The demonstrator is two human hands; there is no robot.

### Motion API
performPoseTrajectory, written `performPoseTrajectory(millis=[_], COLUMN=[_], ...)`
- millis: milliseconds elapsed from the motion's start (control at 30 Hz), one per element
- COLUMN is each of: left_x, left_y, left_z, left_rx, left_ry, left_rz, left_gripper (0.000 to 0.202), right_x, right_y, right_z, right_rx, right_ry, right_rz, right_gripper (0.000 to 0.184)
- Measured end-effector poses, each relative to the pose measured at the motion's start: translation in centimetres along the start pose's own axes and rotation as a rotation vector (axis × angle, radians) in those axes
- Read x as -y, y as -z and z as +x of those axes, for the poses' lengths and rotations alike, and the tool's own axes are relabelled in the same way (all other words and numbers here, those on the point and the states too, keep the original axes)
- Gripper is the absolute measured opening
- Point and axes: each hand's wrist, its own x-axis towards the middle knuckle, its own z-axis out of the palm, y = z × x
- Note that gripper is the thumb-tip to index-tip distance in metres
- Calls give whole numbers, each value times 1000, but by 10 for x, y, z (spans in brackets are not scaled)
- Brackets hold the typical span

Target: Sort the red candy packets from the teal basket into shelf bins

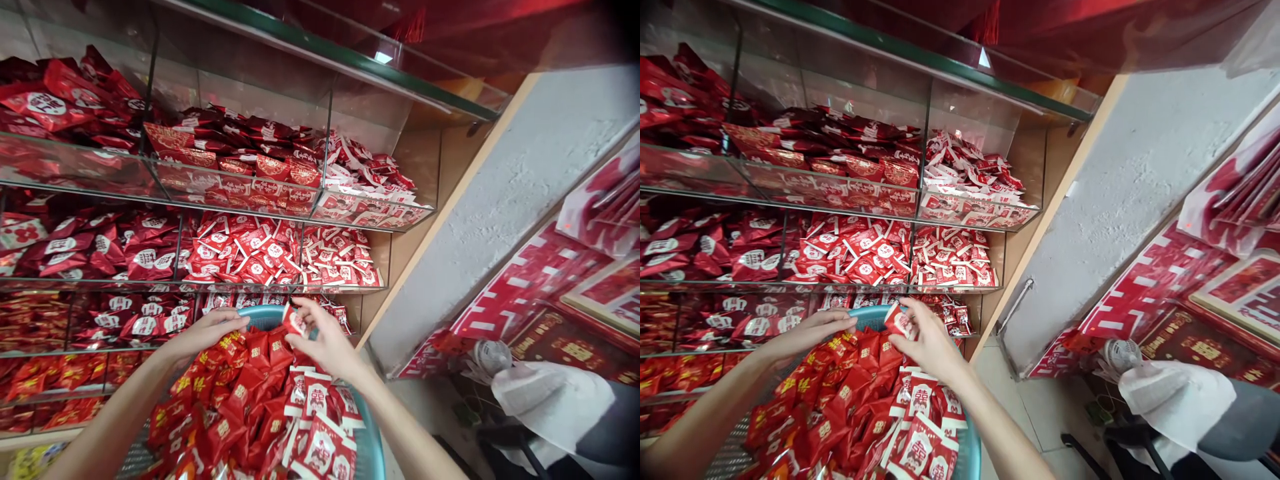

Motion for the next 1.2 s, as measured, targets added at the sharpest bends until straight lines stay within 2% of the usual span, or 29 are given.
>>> performPoseTrajectory(millis=[167,300,433,567,667,767,867,1000,1200], left_x=[-1,4,9,11,11,10,8,7,5], left_y=[0,2,5,6,7,7,6,6,6], left_z=[0,1,4,5,5,4,3,2,0], left_rx=[-21,23,1,29,39,27,35,47,35], left_ry=[-29,-82,-94,-131,-114,-99,-71,-63,-68], left_rz=[82,126,201,216,210,204,193,165,170], left_gripper=[45,42,34,33,32,31,31,30,29], right_x=[6,11,16,10,-5,-21,-29,-25,-12], right_y=[-31,-48,-60,-64,-63,-62,-62,-64,-58], right_z=[6,19,29,31,30,32,38,44,49], right_rx=[200,218,213,212,177,135,176,209,274], right_ry=[74,143,158,114,-22,-212,-319,-361,-524], right_rz=[-379,-535,-550,-373,-129,95,334,428,556], right_gripper=[57,60,61,64,66,49,32,33,37])
